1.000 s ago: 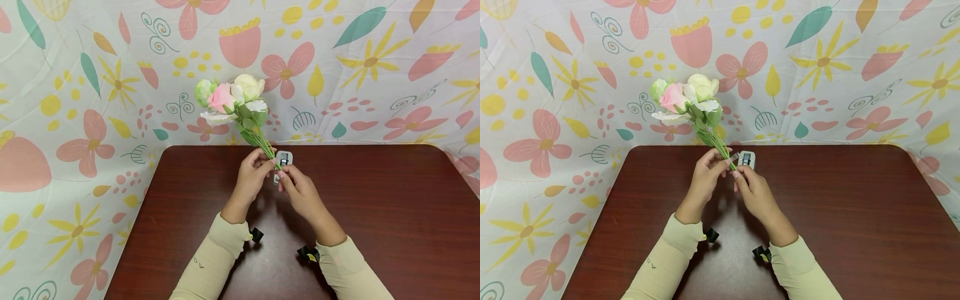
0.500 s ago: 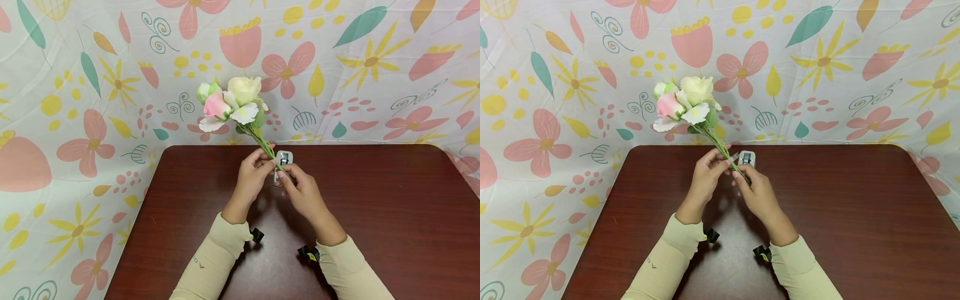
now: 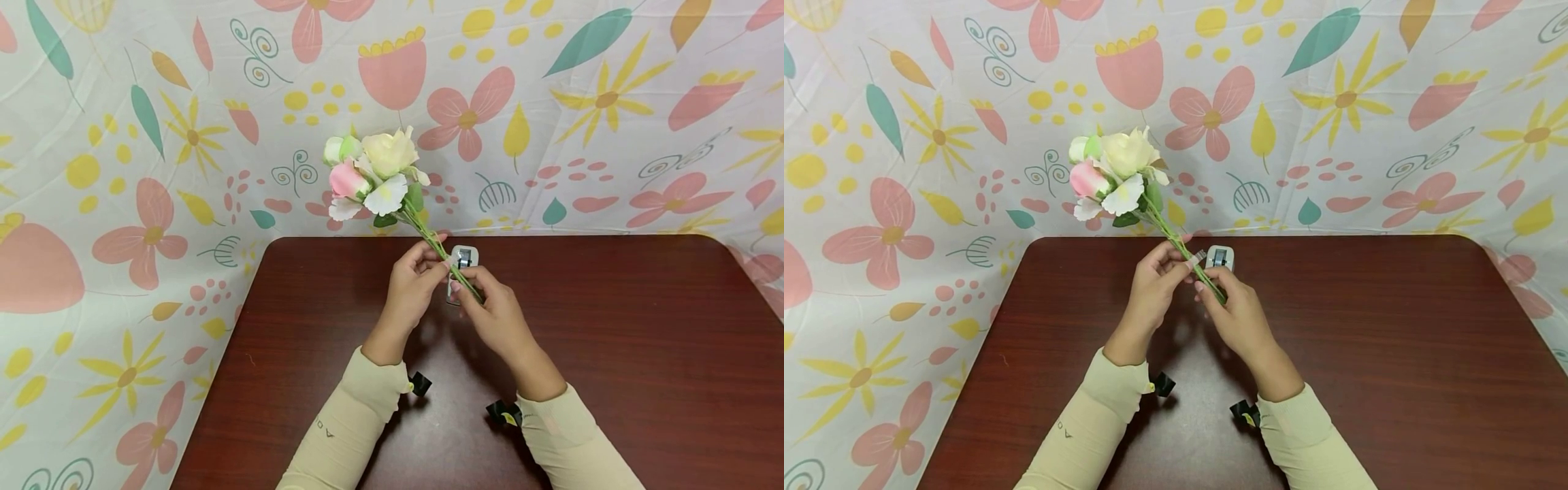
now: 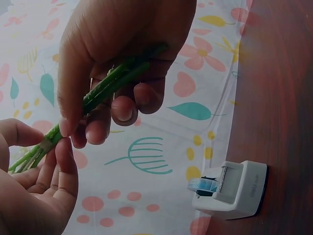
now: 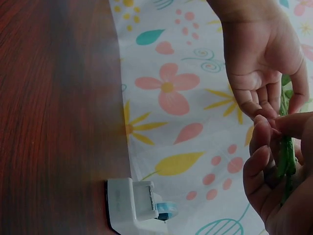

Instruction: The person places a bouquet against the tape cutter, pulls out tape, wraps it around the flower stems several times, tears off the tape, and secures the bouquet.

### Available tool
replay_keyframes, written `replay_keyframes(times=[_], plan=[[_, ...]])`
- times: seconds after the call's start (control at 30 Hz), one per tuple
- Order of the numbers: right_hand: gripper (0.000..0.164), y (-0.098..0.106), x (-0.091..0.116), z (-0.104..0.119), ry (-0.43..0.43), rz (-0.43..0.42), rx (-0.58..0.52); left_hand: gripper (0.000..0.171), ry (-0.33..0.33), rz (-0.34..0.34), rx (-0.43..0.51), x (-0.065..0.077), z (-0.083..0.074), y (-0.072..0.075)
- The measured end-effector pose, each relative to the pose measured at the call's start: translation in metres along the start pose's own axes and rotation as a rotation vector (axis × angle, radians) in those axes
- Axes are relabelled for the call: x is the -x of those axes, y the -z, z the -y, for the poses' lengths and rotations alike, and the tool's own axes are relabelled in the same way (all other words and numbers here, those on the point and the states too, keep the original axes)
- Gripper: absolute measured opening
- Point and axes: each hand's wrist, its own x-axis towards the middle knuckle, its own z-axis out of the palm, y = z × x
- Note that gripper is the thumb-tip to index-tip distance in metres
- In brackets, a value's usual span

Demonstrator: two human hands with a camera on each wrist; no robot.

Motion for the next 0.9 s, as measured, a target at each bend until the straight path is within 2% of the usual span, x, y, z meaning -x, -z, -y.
replay_keyframes(times=[0.2,0.6,0.9], plan=[[0.017,0.0006,0.0003,0.0009,-0.015,0.013,-0.008,0.042,-0.002,0.001,0.029,-0.001,0.0006,-0.0005],[0.02,0.0004,-0.0007,-0.0019,-0.021,0.018,-0.032,0.039,0.0,-0.007,0.01,-0.0006,0.0001,-0.0004],[0.021,0.0004,-0.0005,-0.0022,-0.038,0.031,-0.056,0.037,-0.032,-0.005,0.025,0.0008,-0.0021,-0.0014]])
